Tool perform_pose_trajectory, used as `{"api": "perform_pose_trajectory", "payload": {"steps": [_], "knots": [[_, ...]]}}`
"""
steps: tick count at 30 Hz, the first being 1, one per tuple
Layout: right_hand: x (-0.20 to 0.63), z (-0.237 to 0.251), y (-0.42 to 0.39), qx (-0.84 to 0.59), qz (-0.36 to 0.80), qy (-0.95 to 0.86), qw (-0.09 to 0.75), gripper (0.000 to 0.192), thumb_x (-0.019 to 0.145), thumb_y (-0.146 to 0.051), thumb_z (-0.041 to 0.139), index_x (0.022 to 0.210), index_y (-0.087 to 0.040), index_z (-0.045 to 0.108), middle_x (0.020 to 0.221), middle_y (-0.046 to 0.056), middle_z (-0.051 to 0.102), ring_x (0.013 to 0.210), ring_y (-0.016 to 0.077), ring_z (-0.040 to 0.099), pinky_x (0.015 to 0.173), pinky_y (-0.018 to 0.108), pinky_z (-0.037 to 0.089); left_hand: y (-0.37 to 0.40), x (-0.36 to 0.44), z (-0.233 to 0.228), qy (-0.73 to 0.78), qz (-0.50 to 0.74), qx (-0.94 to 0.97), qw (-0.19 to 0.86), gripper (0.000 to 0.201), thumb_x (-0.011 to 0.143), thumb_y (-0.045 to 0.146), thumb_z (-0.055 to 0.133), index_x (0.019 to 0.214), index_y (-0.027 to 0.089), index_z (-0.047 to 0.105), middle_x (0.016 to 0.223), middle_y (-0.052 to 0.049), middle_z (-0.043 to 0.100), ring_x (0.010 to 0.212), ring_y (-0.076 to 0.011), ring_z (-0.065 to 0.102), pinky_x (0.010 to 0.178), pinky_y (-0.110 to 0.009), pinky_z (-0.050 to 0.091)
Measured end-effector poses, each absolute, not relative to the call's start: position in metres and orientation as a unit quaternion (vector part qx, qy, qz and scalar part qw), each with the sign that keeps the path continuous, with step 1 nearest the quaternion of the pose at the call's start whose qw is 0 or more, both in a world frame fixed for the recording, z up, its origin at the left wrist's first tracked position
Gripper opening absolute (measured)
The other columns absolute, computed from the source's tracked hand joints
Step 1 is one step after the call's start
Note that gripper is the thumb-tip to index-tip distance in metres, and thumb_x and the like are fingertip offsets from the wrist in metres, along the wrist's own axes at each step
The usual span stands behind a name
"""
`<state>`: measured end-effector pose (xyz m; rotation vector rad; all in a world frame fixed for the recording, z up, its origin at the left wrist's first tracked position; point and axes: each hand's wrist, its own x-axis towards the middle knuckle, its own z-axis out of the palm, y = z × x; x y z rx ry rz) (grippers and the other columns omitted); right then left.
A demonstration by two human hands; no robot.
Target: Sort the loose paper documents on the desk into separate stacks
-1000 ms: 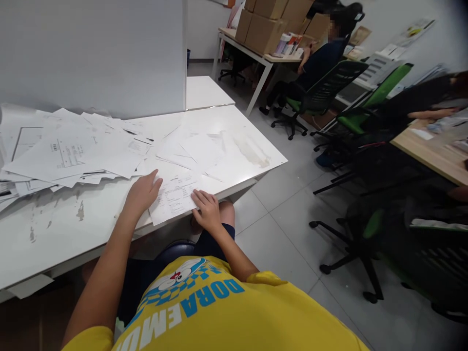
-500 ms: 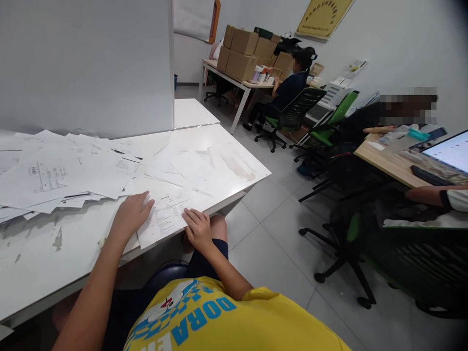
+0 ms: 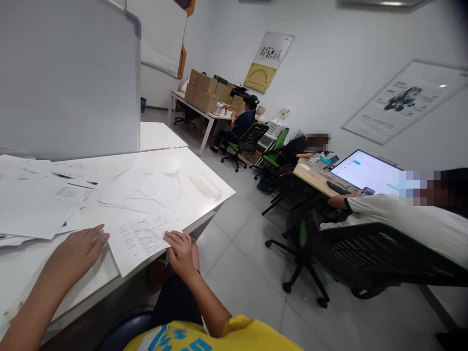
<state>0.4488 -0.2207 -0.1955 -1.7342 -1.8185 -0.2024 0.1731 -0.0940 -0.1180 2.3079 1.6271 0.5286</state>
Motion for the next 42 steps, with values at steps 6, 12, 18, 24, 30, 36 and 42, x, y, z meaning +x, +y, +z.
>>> {"api": "perform_pose_trajectory", "payload": {"steps": [6,12,18,24,30,36,42], "knots": [[0.438,-0.197,-0.218,-0.650,-0.081,-0.698,0.290,0.035,0.093,-0.020,0.058,0.125,-0.029,0.070,0.128,0.002,0.071,0.125,0.0228,0.060,0.101,0.041,0.048,-0.094,0.169,-0.116,0.571,0.180,0.776,0.198,0.069,0.085,0.069,0.029,0.134,0.032,0.059,0.128,-0.005,0.070,0.129,-0.0323,0.057,0.108,-0.050,0.047],[0.423,-0.197,-0.216,-0.588,-0.059,-0.684,0.427,0.032,0.094,-0.020,0.055,0.121,-0.026,0.070,0.127,0.002,0.072,0.124,0.0191,0.059,0.103,0.038,0.042,-0.107,0.169,-0.097,0.590,0.156,0.750,0.256,0.086,0.090,0.073,0.019,0.159,0.021,0.026,0.135,-0.014,0.064,0.127,-0.0338,0.058,0.103,-0.048,0.047],[0.421,-0.194,-0.214,-0.591,-0.041,-0.706,0.388,0.039,0.092,-0.019,0.054,0.128,-0.025,0.065,0.134,0.002,0.068,0.129,0.0194,0.054,0.106,0.038,0.039,-0.108,0.163,-0.100,0.593,0.190,0.748,0.230,0.086,0.091,0.073,0.017,0.162,0.024,0.014,0.128,-0.014,0.068,0.117,-0.0329,0.065,0.097,-0.047,0.050],[0.420,-0.193,-0.216,-0.590,-0.026,-0.713,0.379,0.043,0.091,-0.021,0.053,0.134,-0.025,0.061,0.138,0.003,0.065,0.133,0.0199,0.052,0.111,0.039,0.035,-0.107,0.164,-0.100,0.529,0.170,0.799,0.232,0.075,0.087,0.070,0.027,0.135,0.025,0.063,0.138,-0.006,0.064,0.129,-0.0291,0.058,0.109,-0.044,0.046],[0.420,-0.192,-0.216,-0.579,-0.024,-0.709,0.401,0.044,0.092,-0.022,0.052,0.135,-0.025,0.060,0.139,0.002,0.064,0.133,0.0194,0.052,0.112,0.038,0.033,-0.107,0.165,-0.102,0.528,0.173,0.803,0.217,0.074,0.085,0.070,0.031,0.128,0.022,0.068,0.134,-0.006,0.067,0.127,-0.0289,0.059,0.108,-0.044,0.047],[0.420,-0.191,-0.217,-0.570,-0.025,-0.708,0.415,0.043,0.093,-0.024,0.051,0.136,-0.025,0.060,0.140,0.001,0.064,0.133,0.0193,0.052,0.112,0.038,0.032,-0.106,0.164,-0.105,0.527,0.177,0.805,0.208,0.072,0.086,0.069,0.031,0.127,0.023,0.068,0.131,-0.006,0.068,0.124,-0.0286,0.061,0.106,-0.044,0.048],[0.421,-0.195,-0.216,-0.580,-0.016,-0.709,0.401,0.045,0.092,-0.023,0.052,0.137,-0.025,0.059,0.141,0.002,0.063,0.134,0.0198,0.051,0.114,0.039,0.031,-0.109,0.165,-0.104,0.534,0.168,0.801,0.213,0.075,0.085,0.071,0.030,0.131,0.023,0.065,0.134,-0.006,0.066,0.128,-0.0294,0.058,0.108,-0.046,0.046]]}}
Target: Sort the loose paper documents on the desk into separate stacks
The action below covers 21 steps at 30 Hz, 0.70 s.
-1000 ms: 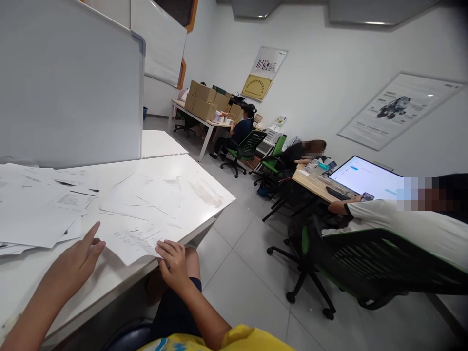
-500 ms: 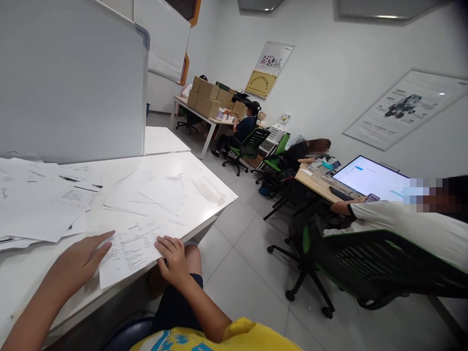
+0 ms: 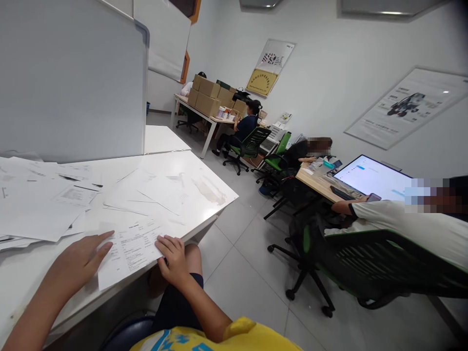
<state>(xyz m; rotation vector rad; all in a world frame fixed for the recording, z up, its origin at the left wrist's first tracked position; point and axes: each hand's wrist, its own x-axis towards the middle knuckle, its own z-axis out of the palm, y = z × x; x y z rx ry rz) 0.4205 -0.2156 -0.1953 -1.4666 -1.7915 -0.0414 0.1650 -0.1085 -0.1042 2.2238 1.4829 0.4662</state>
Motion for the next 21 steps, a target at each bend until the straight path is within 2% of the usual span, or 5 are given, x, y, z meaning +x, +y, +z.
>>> {"api": "perform_pose_trajectory", "payload": {"steps": [7,16,18,21], "knots": [[0.420,-0.195,-0.216,-0.602,-0.010,-0.713,0.358,0.046,0.091,-0.022,0.053,0.136,-0.024,0.060,0.141,0.005,0.062,0.135,0.0222,0.050,0.115,0.041,0.032,-0.114,0.169,-0.095,0.546,0.139,0.800,0.206,0.080,0.083,0.072,0.029,0.136,0.021,0.062,0.137,-0.008,0.064,0.128,-0.0312,0.057,0.108,-0.047,0.046],[0.419,-0.191,-0.220,-0.596,0.004,-0.722,0.351,0.049,0.093,-0.027,0.054,0.143,-0.025,0.055,0.147,0.005,0.058,0.140,0.0220,0.047,0.119,0.041,0.029,-0.115,0.169,-0.096,0.519,0.184,0.815,0.184,0.064,0.089,0.057,0.034,0.131,0.021,0.065,0.130,-0.008,0.068,0.120,-0.0287,0.062,0.098,-0.041,0.052],[0.421,-0.184,-0.222,-0.580,0.009,-0.739,0.343,0.052,0.095,-0.032,0.056,0.146,-0.025,0.051,0.151,0.006,0.053,0.143,0.0221,0.044,0.123,0.043,0.022,-0.120,0.170,-0.088,0.524,0.213,0.802,0.192,0.061,0.089,0.055,0.036,0.129,0.023,0.067,0.127,-0.006,0.070,0.112,-0.0264,0.065,0.092,-0.037,0.054],[0.432,-0.170,-0.215,-0.571,0.009,-0.748,0.338,0.054,0.095,-0.035,0.057,0.147,-0.024,0.048,0.154,0.006,0.049,0.145,0.0222,0.041,0.127,0.047,0.010,-0.128,0.165,-0.072,0.583,0.286,0.731,0.207,0.052,0.088,0.055,0.043,0.124,0.029,0.069,0.113,-0.002,0.073,0.082,-0.0189,0.065,0.069,-0.030,0.054]]}}
